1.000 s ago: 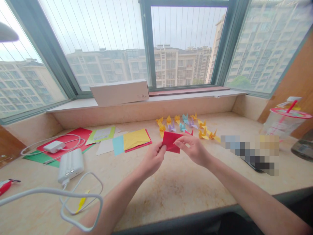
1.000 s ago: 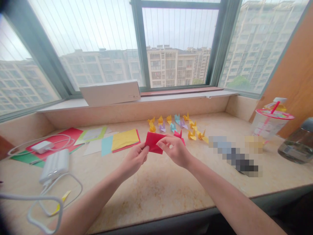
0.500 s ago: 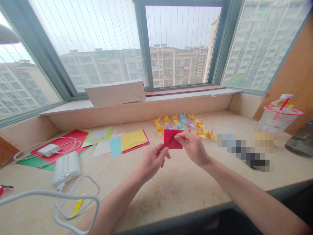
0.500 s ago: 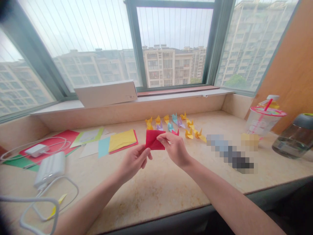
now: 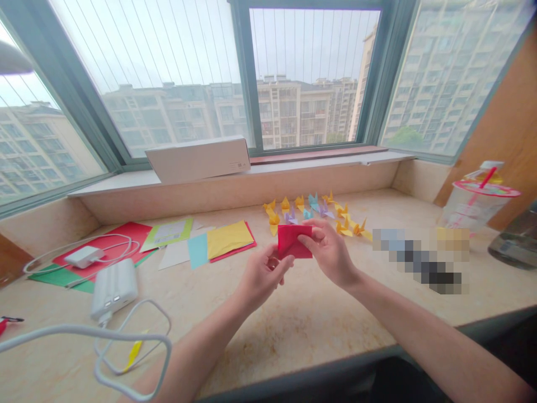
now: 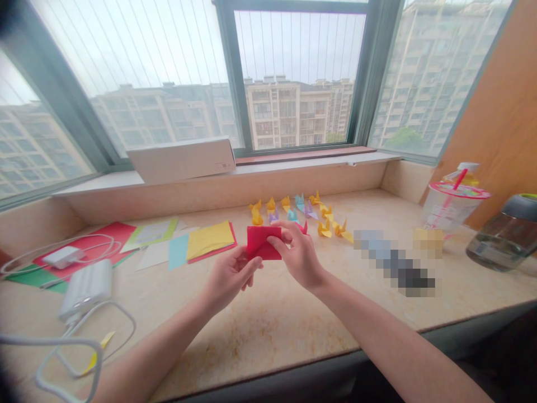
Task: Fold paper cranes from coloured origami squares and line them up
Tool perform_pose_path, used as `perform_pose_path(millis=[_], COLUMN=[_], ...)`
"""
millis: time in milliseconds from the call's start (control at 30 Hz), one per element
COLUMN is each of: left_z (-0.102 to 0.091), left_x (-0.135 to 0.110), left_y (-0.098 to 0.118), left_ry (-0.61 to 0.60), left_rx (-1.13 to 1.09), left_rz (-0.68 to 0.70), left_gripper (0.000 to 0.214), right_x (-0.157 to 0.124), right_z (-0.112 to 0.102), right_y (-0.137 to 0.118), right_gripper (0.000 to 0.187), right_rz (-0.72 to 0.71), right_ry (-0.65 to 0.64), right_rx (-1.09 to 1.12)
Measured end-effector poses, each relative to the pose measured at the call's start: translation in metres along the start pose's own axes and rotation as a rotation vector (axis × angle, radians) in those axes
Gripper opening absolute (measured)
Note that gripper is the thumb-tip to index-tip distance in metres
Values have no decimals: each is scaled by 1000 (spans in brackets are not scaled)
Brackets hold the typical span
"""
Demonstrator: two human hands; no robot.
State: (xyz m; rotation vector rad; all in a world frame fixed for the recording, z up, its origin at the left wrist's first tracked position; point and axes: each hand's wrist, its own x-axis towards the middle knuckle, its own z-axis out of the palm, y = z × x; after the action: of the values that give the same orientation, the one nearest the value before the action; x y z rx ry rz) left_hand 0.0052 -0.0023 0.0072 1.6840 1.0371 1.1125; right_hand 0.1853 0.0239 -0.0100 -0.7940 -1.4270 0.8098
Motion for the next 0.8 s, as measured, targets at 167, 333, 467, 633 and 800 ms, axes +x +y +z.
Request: perform_pose_path(millis=[167, 333, 467, 633, 800], left_z=[1, 2, 2, 2, 1], left_x=[2, 4, 4, 2, 2], left_y=[-7, -13, -10, -4, -2], left_ry=[19, -24, -79, -127, -141], left_rx=[4, -42, -90, -192, -274], left_rz=[21, 14, -5, -62, -96], left_gripper=[21, 27, 31, 43, 39], right_x=[-2, -2, -1, 0, 1], right_z=[2, 2, 2, 3, 3], right_y=[-2, 1, 2, -2, -3], right_gripper=[39, 42, 42, 41, 42], right_rz=[23, 24, 33, 47, 41], right_ry=[-23, -17, -22, -34, -44], right_rx=[-28, -34, 22, 112, 170])
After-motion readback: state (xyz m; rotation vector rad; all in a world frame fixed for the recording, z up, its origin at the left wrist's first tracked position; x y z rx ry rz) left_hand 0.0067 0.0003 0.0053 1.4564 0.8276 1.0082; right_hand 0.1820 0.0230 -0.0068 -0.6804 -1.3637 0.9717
